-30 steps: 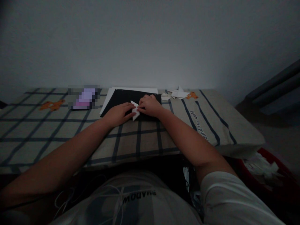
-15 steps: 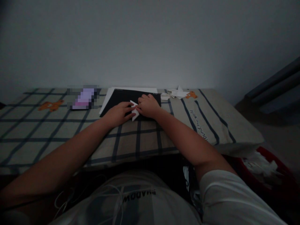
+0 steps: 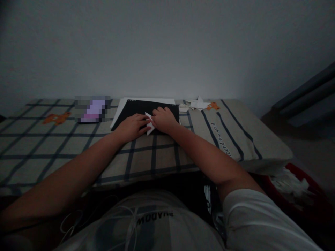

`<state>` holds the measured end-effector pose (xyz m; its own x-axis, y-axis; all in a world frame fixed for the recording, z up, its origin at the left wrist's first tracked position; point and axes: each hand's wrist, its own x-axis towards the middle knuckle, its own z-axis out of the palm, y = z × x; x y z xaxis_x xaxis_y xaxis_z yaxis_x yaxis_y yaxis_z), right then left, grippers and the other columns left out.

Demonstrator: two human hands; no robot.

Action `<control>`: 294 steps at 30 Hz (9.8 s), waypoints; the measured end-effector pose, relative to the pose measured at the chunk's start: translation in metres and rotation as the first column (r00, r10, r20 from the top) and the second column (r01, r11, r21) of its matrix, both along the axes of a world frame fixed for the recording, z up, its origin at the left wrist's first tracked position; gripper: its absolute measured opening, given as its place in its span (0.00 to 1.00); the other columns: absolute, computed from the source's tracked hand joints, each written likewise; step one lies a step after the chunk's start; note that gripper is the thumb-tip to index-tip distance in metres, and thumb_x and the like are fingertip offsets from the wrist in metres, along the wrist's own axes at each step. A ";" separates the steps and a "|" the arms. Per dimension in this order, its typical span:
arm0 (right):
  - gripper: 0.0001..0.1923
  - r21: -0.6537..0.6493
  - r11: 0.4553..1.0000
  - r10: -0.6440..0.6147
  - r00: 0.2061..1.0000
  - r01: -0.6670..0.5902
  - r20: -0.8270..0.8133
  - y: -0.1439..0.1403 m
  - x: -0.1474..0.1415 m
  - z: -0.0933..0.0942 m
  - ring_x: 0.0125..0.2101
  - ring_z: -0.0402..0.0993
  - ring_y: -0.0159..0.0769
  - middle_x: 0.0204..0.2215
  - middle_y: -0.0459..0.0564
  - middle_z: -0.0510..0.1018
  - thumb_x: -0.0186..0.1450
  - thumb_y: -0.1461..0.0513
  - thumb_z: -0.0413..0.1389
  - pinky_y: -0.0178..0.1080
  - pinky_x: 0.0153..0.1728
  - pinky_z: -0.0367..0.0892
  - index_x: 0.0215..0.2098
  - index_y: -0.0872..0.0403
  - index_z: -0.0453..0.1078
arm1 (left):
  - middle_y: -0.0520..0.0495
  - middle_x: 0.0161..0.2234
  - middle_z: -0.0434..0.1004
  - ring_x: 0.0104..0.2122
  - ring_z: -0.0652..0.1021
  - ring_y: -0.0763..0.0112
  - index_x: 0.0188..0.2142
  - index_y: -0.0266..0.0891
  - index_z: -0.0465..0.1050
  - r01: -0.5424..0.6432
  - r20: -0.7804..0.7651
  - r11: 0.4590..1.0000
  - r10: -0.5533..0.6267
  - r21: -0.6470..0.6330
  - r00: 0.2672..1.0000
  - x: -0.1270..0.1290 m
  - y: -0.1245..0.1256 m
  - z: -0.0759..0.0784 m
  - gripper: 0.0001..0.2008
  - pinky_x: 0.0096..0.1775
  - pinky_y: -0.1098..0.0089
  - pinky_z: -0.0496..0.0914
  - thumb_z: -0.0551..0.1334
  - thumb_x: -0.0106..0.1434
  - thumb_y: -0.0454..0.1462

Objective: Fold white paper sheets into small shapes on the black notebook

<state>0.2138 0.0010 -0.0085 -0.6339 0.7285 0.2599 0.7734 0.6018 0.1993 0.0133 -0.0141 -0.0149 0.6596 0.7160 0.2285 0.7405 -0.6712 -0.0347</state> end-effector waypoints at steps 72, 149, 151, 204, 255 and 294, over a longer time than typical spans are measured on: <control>0.18 -0.299 0.954 -0.059 0.991 0.020 -0.124 0.022 0.014 0.005 0.51 0.64 0.51 0.53 0.55 0.75 0.72 0.50 0.55 0.45 0.45 0.55 0.57 0.40 0.77 | 0.43 0.51 0.74 0.52 0.69 0.49 0.54 0.51 0.80 -0.235 0.109 0.972 0.236 -0.023 0.966 -0.002 0.003 -0.001 0.19 0.47 0.53 0.65 0.56 0.73 0.50; 0.11 -0.254 0.823 0.428 0.849 -0.508 -0.310 0.012 0.012 0.007 0.45 0.71 0.44 0.43 0.54 0.83 0.65 0.63 0.57 0.47 0.50 0.64 0.33 0.52 0.83 | 0.46 0.60 0.77 0.58 0.74 0.52 0.51 0.49 0.82 -0.216 0.020 0.976 0.215 0.026 0.976 0.003 -0.003 0.000 0.18 0.54 0.49 0.63 0.55 0.72 0.47; 0.11 -0.275 0.812 0.425 0.845 -0.515 -0.326 0.013 0.012 0.008 0.45 0.71 0.44 0.43 0.53 0.83 0.65 0.63 0.57 0.48 0.50 0.64 0.32 0.51 0.83 | 0.46 0.60 0.77 0.58 0.74 0.52 0.51 0.49 0.82 -0.214 0.020 0.976 0.213 0.030 0.977 0.002 -0.003 -0.001 0.19 0.54 0.49 0.63 0.55 0.72 0.48; 0.18 -0.185 0.943 0.222 0.938 -0.276 -0.267 0.030 0.029 -0.008 0.50 0.72 0.47 0.51 0.58 0.80 0.71 0.55 0.58 0.46 0.50 0.61 0.56 0.51 0.78 | 0.43 0.52 0.81 0.51 0.78 0.52 0.52 0.44 0.81 0.086 0.196 0.996 -0.082 -0.010 0.977 -0.015 0.007 0.002 0.21 0.50 0.54 0.71 0.61 0.67 0.49; 0.14 0.217 0.951 0.265 0.939 -0.219 -0.218 0.009 0.015 0.005 0.48 0.68 0.47 0.49 0.56 0.81 0.73 0.63 0.49 0.47 0.46 0.54 0.49 0.54 0.76 | 0.38 0.54 0.76 0.55 0.72 0.47 0.66 0.44 0.66 -0.210 0.269 0.966 0.165 0.150 0.949 -0.012 0.004 0.005 0.28 0.52 0.52 0.64 0.64 0.68 0.44; 0.18 -0.107 0.991 0.076 0.997 -0.076 -0.007 -0.009 0.001 0.012 0.42 0.74 0.44 0.46 0.57 0.80 0.73 0.55 0.51 0.40 0.33 0.60 0.47 0.53 0.81 | 0.42 0.53 0.80 0.56 0.73 0.48 0.48 0.45 0.83 -0.054 0.194 0.991 0.029 0.125 0.981 -0.014 0.005 0.003 0.18 0.52 0.47 0.65 0.55 0.72 0.45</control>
<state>0.2145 -0.0081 0.0039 -0.6875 0.7022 0.1850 0.7253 0.6764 0.1279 -0.0009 -0.0093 -0.0114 0.5652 0.6981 0.4396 0.7688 -0.6389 0.0262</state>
